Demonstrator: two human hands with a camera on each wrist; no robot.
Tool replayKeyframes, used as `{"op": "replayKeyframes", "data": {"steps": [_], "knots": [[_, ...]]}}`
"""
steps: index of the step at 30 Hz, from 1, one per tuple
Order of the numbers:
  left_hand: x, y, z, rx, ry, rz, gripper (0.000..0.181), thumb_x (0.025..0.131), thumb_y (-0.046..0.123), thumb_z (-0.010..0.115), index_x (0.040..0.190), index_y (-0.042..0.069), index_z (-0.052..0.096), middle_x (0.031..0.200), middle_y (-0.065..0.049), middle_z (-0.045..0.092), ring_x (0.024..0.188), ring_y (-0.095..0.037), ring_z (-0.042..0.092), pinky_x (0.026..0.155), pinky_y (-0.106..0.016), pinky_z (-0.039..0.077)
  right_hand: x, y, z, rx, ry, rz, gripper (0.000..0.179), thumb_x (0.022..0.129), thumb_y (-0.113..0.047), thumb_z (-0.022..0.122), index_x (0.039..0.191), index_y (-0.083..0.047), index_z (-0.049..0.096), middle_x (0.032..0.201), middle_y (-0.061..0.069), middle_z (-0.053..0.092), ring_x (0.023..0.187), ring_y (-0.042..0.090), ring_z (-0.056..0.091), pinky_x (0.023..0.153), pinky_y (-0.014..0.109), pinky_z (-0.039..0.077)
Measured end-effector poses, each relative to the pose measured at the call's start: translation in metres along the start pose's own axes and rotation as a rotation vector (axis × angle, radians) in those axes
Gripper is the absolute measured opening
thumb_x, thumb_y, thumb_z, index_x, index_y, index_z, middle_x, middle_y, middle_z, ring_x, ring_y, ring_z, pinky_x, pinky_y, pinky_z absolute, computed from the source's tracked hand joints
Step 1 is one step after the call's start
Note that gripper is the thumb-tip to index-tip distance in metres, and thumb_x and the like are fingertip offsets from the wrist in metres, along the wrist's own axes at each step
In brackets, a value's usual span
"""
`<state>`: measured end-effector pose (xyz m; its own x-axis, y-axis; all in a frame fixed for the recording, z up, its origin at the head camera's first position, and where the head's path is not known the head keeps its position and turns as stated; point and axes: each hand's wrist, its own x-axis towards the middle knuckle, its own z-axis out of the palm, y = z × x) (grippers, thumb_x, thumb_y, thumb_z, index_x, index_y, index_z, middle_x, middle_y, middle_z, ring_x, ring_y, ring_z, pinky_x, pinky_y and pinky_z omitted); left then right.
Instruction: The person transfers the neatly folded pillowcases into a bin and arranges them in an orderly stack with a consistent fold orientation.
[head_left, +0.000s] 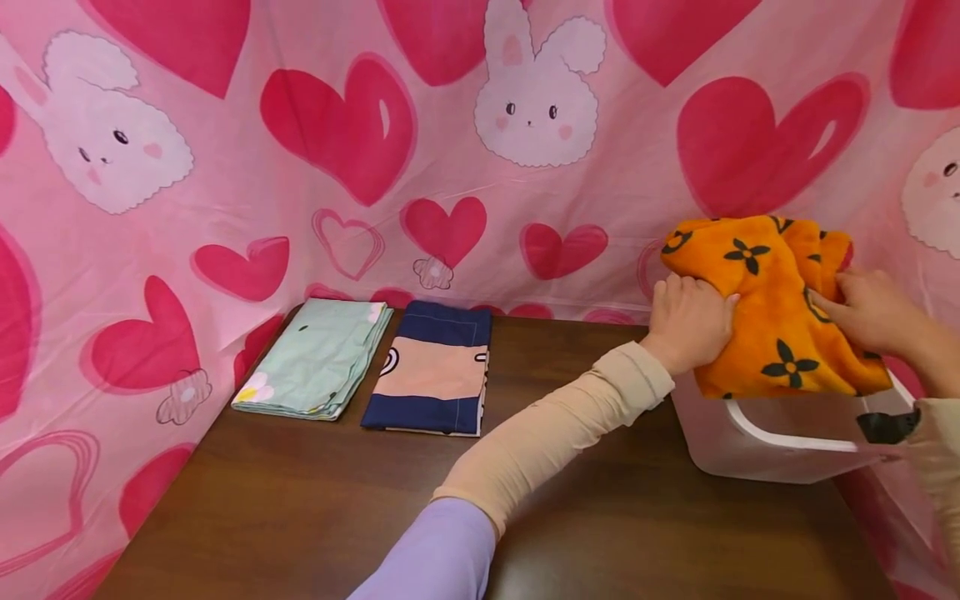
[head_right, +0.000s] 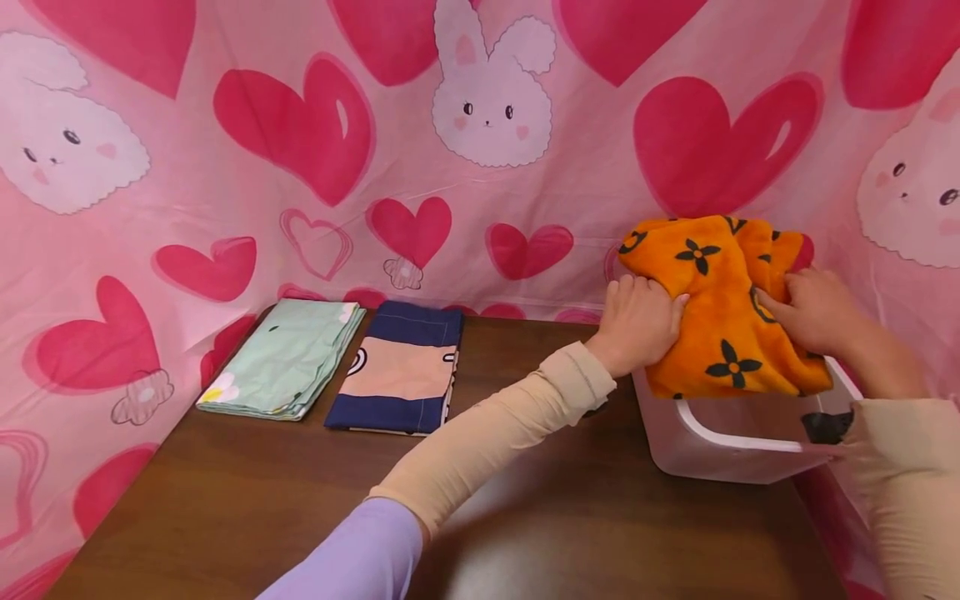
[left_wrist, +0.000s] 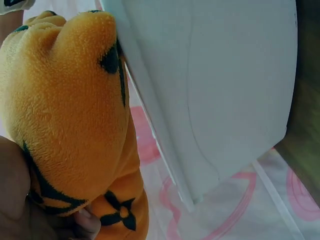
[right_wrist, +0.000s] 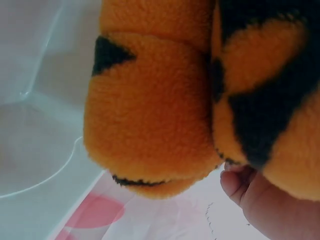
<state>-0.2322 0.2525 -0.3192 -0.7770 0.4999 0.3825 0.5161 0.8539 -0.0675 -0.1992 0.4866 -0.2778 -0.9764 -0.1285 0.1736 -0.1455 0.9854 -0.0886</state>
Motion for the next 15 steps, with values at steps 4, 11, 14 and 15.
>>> {"op": "replayKeyframes", "data": {"steps": [4, 11, 14, 15], "knots": [[0.002, 0.006, 0.002, -0.004, -0.007, 0.005, 0.055, 0.108, 0.052, 0.028, 0.105, 0.020, 0.072, 0.100, 0.005, 0.069, 0.098, -0.016, 0.059, 0.074, -0.030, 0.040, -0.003, 0.005, -0.001, -0.009, -0.007, 0.002, 0.034, 0.103, -0.015, 0.052, 0.095, 0.018, 0.049, 0.071, 0.021, 0.056, 0.068, 0.040, 0.054, 0.068, 0.055, 0.047], [0.003, 0.013, 0.007, 0.033, 0.020, 0.016, 0.053, 0.108, 0.049, 0.028, 0.103, 0.020, 0.072, 0.095, 0.007, 0.067, 0.089, -0.013, 0.060, 0.069, -0.028, 0.037, -0.004, 0.011, 0.000, -0.023, -0.016, 0.002, 0.042, 0.103, -0.015, 0.050, 0.113, 0.025, 0.044, 0.082, 0.037, 0.059, 0.073, 0.049, 0.056, 0.079, 0.067, 0.045], [0.004, 0.015, 0.009, 0.051, 0.049, 0.035, 0.052, 0.108, 0.048, 0.028, 0.100, 0.021, 0.071, 0.090, 0.007, 0.064, 0.081, -0.012, 0.056, 0.064, -0.029, 0.033, -0.004, 0.017, 0.000, -0.032, -0.025, 0.019, 0.043, 0.104, -0.017, 0.050, 0.110, 0.025, 0.046, 0.079, 0.033, 0.059, 0.071, 0.045, 0.056, 0.077, 0.066, 0.047], [0.004, 0.016, 0.010, 0.053, 0.052, 0.041, 0.052, 0.108, 0.048, 0.028, 0.100, 0.021, 0.071, 0.090, 0.007, 0.064, 0.081, -0.012, 0.055, 0.065, -0.029, 0.034, -0.003, 0.019, 0.000, -0.032, -0.034, 0.028, 0.043, 0.104, -0.018, 0.049, 0.109, 0.025, 0.047, 0.078, 0.032, 0.059, 0.071, 0.044, 0.056, 0.077, 0.065, 0.047]]}}
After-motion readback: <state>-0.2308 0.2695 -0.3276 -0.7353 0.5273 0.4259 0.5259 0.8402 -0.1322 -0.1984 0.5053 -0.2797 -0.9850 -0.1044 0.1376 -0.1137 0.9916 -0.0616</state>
